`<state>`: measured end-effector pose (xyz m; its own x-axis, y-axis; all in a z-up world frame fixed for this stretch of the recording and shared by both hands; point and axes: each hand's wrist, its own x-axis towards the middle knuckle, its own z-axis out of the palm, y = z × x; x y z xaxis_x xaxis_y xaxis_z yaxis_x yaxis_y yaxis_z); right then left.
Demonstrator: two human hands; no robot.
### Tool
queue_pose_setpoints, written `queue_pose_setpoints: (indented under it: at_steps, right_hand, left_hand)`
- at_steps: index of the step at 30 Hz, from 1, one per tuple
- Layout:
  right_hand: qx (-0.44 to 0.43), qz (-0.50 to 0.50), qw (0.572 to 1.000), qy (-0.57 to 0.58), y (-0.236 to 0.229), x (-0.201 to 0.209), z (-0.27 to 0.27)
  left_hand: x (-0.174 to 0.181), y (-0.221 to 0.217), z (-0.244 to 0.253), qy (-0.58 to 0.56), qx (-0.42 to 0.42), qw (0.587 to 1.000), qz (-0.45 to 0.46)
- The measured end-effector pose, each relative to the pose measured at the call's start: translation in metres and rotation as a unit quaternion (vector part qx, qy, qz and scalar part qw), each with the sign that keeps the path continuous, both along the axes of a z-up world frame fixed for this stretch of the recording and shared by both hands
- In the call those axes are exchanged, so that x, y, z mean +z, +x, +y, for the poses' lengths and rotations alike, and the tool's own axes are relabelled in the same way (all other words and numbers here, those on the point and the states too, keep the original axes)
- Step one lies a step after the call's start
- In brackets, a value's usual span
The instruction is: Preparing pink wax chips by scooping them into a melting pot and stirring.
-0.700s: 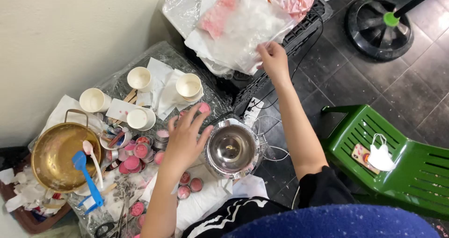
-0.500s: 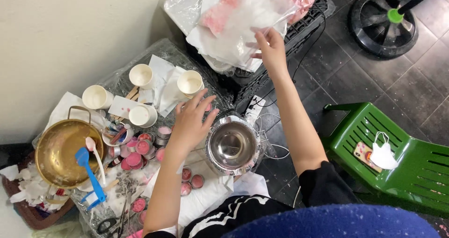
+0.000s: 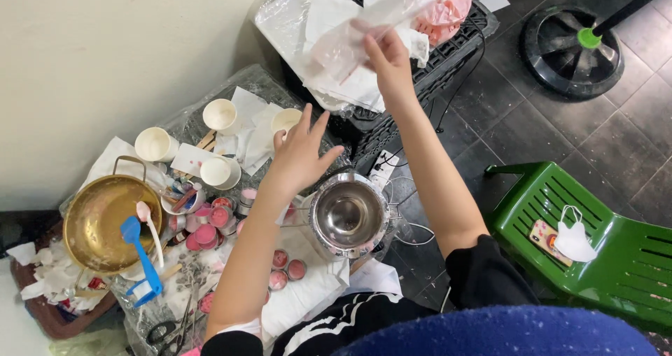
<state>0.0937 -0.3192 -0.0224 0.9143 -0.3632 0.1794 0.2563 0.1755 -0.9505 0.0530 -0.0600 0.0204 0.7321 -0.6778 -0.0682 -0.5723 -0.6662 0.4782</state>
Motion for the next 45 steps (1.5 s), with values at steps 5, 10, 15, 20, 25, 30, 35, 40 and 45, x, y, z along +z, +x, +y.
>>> queue_pose_setpoints:
  at_steps: [5, 10, 15, 20, 25, 30, 35, 40, 45]
  right_hand:
    - [0.084, -0.138, 0.986, -0.04, -0.007, 0.074, 0.035]
    - [0.205, -0.185, 0.961, -0.02, -0.076, 0.142, 0.11]
    - [0.356, -0.133, 0.924, -0.05, -0.149, 0.157, 0.171]
    - [0.48, -0.121, 0.867, -0.056, -0.201, 0.114, 0.222]
    - [0.535, -0.038, 0.842, 0.055, -0.208, 0.023, 0.264]
    - [0.404, 0.085, 0.91, -0.033, -0.193, 0.0, 0.318]
    - [0.355, 0.087, 0.912, -0.185, -0.185, 0.025, 0.364]
    - [0.429, 0.159, 0.889, 0.018, -0.161, -0.03, 0.37]
    - [0.531, 0.086, 0.82, -0.195, -0.158, 0.008, 0.378]
  left_hand:
    - [-0.02, 0.015, 0.04, -0.127, 0.1, 0.987, 0.014]
    - [-0.023, 0.001, 0.106, -0.382, 0.17, 0.869, 0.263]
    - [-0.002, -0.062, 0.179, -0.66, 0.144, 0.533, 0.509]
    - [-0.112, -0.132, 0.268, -0.74, 0.119, 0.373, 0.546]
    - [-0.165, -0.224, 0.364, -0.745, 0.157, 0.442, 0.474]
    - [-0.177, -0.264, 0.413, -0.602, 0.509, 0.546, 0.283]
    - [-0.177, -0.29, 0.457, -0.644, 0.489, 0.569, 0.149]
    - [-0.181, -0.296, 0.472, -0.662, 0.541, 0.502, 0.13]
    - [-0.214, -0.297, 0.484, -0.648, 0.558, 0.49, 0.168]
